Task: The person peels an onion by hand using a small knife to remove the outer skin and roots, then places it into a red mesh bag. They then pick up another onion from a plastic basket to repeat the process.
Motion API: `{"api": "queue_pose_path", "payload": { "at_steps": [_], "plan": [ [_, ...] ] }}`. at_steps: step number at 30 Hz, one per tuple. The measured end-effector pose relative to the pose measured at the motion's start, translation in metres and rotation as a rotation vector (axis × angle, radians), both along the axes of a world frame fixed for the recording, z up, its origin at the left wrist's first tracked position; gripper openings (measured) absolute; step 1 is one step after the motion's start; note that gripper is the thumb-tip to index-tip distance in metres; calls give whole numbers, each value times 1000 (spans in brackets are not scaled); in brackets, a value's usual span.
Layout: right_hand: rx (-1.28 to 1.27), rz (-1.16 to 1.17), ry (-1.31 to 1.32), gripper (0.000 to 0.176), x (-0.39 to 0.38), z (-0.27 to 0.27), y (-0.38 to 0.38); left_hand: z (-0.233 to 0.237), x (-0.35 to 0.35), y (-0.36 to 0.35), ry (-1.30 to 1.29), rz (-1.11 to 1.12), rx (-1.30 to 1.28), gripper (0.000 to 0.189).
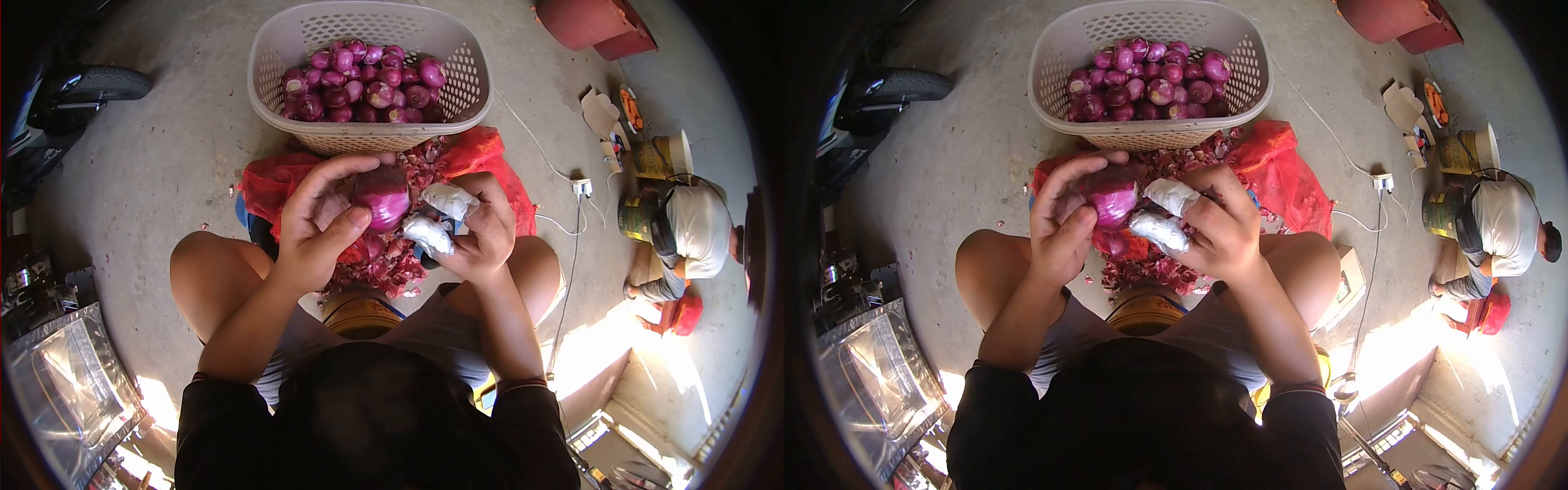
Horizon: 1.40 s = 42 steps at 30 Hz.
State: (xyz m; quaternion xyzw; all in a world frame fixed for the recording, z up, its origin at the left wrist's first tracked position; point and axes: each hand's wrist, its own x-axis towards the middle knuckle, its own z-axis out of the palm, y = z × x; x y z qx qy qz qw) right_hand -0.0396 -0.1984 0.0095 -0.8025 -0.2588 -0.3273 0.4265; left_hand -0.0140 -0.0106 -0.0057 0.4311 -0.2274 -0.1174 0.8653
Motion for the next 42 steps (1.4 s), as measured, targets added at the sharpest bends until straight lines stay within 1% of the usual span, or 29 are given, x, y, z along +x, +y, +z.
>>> {"api": "queue_pose_path", "payload": {
  "at_steps": [3, 6, 9, 12, 15, 18, 21, 24, 27, 30, 39, 42],
  "plan": [
    [-19, 10, -10, 44, 2, 1, 0, 0, -1, 0, -16, 39, 92, 44],
    [60, -7, -38, 43, 4, -2, 3, -3, 0, 1, -6, 34, 69, 45],
    [74, -14, -55, 44, 5, 0, 5, 0, 0, 2, 36, 19, -38, 43],
    [102, -11, -34, 45, 5, -2, 6, 1, 0, 2, 42, 17, -45, 43],
    [111, -7, -16, 44, 3, -5, 7, -1, 0, 3, 4, 29, 55, 45],
    [129, -2, 5, 44, 2, -7, 7, -1, 1, 3, 4, 28, 60, 45],
    [99, -5, 11, 43, 1, -4, 6, 1, 0, 1, 51, 18, -41, 44],
    [8, 2, 16, 43, 0, 1, 3, 1, 0, 1, 53, 17, -32, 44],
    [33, 21, -6, 41, 1, -3, 3, 0, 1, 1, 45, 4, -34, 43],
    [91, 19, -14, 36, 3, -4, 6, -2, 0, 2, 0, 27, 91, 46],
    [74, 61, -31, 33, 0, -2, 6, 0, -1, -1, 9, 38, 86, 46],
    [1, 75, -99, 30, 0, -3, 5, 1, -1, -1, 67, 17, 5, 40]
  ]
}}
